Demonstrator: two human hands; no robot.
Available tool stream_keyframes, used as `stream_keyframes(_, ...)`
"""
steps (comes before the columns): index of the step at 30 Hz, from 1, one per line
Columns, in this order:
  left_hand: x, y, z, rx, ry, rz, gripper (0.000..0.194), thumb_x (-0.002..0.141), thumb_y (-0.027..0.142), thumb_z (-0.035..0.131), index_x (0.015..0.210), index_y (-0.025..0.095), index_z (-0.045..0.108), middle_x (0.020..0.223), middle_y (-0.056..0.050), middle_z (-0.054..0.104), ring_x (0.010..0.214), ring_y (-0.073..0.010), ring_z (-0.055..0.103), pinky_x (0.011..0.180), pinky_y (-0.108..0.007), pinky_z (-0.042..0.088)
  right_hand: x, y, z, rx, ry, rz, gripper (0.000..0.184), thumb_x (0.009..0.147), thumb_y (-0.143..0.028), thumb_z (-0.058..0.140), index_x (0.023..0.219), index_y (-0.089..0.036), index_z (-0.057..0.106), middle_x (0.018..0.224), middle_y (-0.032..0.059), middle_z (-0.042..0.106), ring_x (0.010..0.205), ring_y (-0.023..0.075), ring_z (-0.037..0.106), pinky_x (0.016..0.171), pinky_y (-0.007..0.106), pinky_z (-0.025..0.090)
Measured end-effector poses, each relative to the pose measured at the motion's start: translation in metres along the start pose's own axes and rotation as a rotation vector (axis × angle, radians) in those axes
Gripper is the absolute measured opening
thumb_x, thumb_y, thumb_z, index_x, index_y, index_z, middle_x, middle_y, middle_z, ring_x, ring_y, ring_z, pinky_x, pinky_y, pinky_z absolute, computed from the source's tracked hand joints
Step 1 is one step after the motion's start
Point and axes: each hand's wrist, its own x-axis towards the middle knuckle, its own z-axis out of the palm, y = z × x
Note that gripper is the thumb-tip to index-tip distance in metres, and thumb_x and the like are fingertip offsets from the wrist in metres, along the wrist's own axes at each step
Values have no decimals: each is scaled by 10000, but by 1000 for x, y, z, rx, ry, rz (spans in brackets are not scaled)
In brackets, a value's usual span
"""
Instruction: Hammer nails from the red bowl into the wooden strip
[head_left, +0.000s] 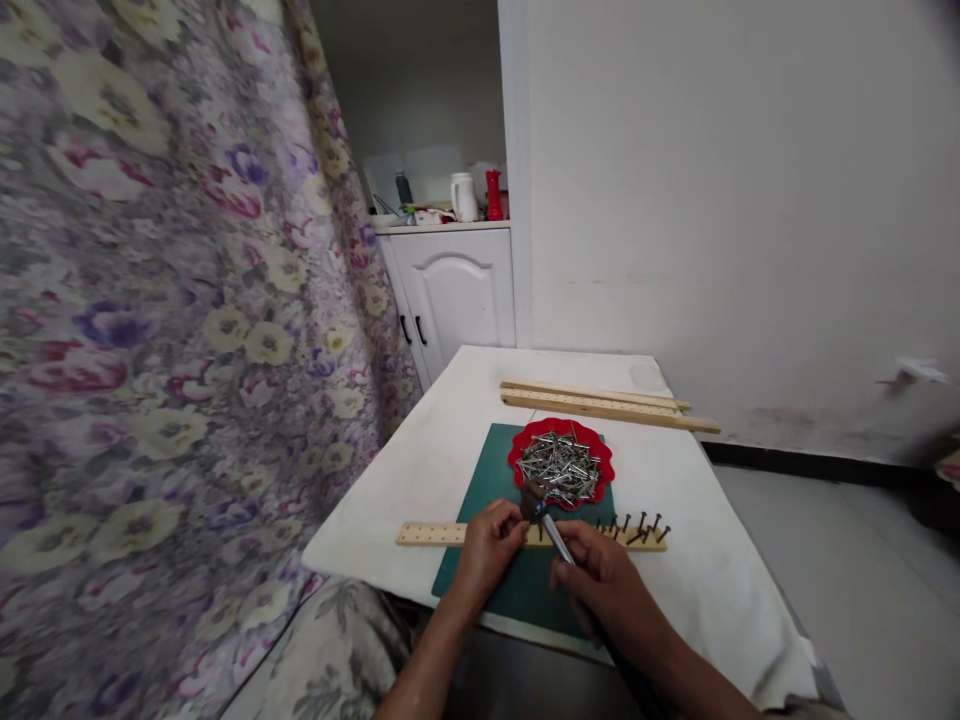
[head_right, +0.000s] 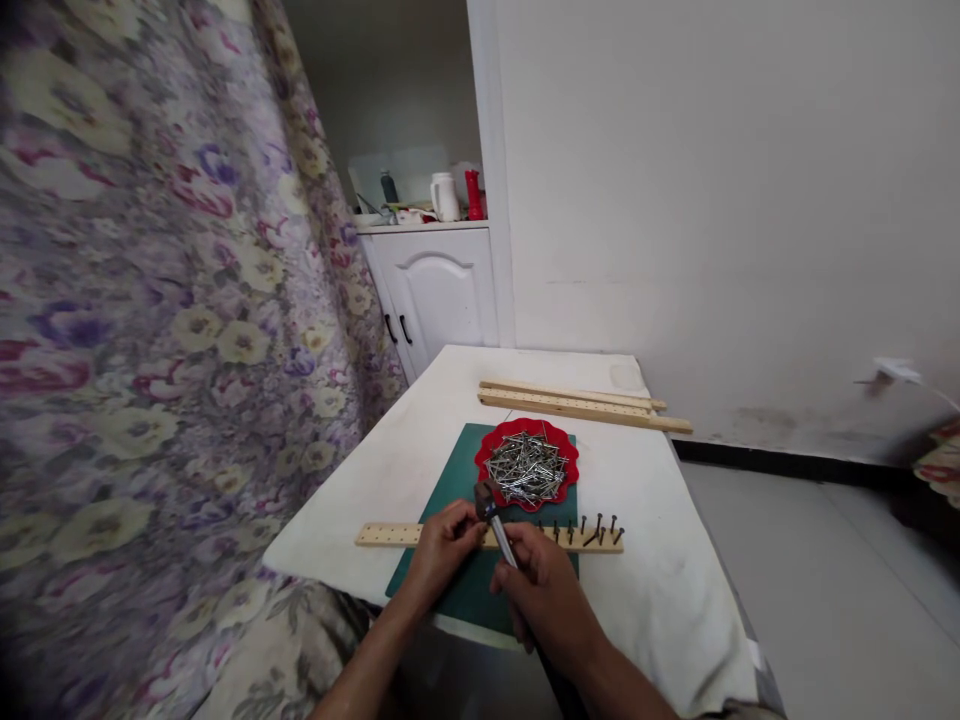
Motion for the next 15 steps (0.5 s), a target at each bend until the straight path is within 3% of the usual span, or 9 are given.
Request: stream_keyframes(15, 0, 1, 0, 11, 15, 12, 137, 734, 164, 522, 605, 164, 474, 617, 35, 435, 590, -100, 432, 544, -204, 283, -2, 2, 9, -68, 10, 24, 281, 857, -285, 502, 1124, -206, 460, 738, -44, 585, 285, 1, 380, 282, 131, 241)
